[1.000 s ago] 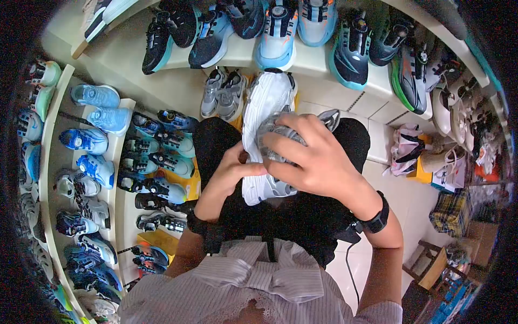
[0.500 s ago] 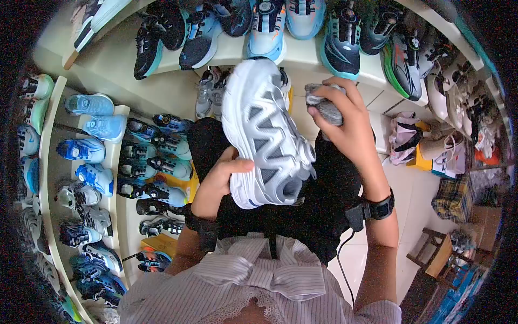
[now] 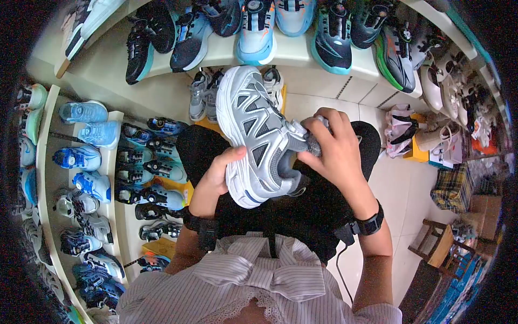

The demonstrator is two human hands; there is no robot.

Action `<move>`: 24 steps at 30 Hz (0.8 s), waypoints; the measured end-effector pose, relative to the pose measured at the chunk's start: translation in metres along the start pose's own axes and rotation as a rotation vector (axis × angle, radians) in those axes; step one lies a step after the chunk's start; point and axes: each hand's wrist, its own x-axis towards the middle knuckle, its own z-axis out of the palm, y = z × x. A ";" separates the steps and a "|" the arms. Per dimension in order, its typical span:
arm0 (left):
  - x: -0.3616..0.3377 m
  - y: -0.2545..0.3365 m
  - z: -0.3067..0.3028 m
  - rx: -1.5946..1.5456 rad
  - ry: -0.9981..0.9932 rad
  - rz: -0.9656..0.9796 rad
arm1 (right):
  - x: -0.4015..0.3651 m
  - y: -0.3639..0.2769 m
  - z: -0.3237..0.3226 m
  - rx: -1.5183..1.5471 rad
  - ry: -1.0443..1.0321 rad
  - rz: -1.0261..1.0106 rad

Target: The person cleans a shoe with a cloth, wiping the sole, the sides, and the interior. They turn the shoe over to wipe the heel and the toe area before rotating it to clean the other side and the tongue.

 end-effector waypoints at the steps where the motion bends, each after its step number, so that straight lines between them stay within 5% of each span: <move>1: -0.001 0.000 -0.002 0.000 -0.001 -0.001 | 0.000 0.003 0.000 -0.033 -0.025 0.010; 4: -0.004 0.000 0.001 0.003 0.027 -0.099 | -0.001 0.008 0.002 -0.031 -0.042 0.030; 6: -0.005 0.001 0.009 -0.162 0.146 -0.028 | 0.000 0.011 0.002 0.261 -0.178 0.218; 8: -0.007 0.002 0.003 -0.088 0.157 0.047 | 0.003 0.012 0.002 0.304 -0.102 0.198; 10: -0.013 0.001 0.002 0.005 0.248 0.094 | 0.002 0.013 -0.001 0.454 -0.172 0.487; 11: -0.012 -0.003 -0.022 -0.244 -0.025 0.054 | 0.002 0.015 0.000 0.533 -0.173 0.533; 12: -0.008 -0.005 -0.026 -0.245 -0.024 0.054 | 0.000 0.017 0.001 0.533 -0.173 0.534; 15: -0.003 -0.006 -0.028 0.536 0.206 0.266 | -0.002 0.018 0.005 0.839 -0.192 0.729; 16: 0.005 -0.006 -0.036 1.155 0.113 0.526 | -0.002 0.012 0.005 0.839 -0.190 0.729; 18: -0.003 -0.006 -0.019 1.304 0.142 0.741 | -0.002 -0.002 0.002 0.979 -0.188 0.964; 22: 0.006 -0.013 -0.027 1.324 0.168 0.609 | -0.004 -0.011 0.008 1.120 -0.182 1.081; 23: 0.005 -0.017 -0.033 1.324 0.166 0.608 | -0.009 0.008 0.013 1.210 -0.386 0.945; 24: 0.002 -0.014 -0.027 1.077 0.155 0.539 | -0.006 0.008 0.012 1.210 -0.384 0.945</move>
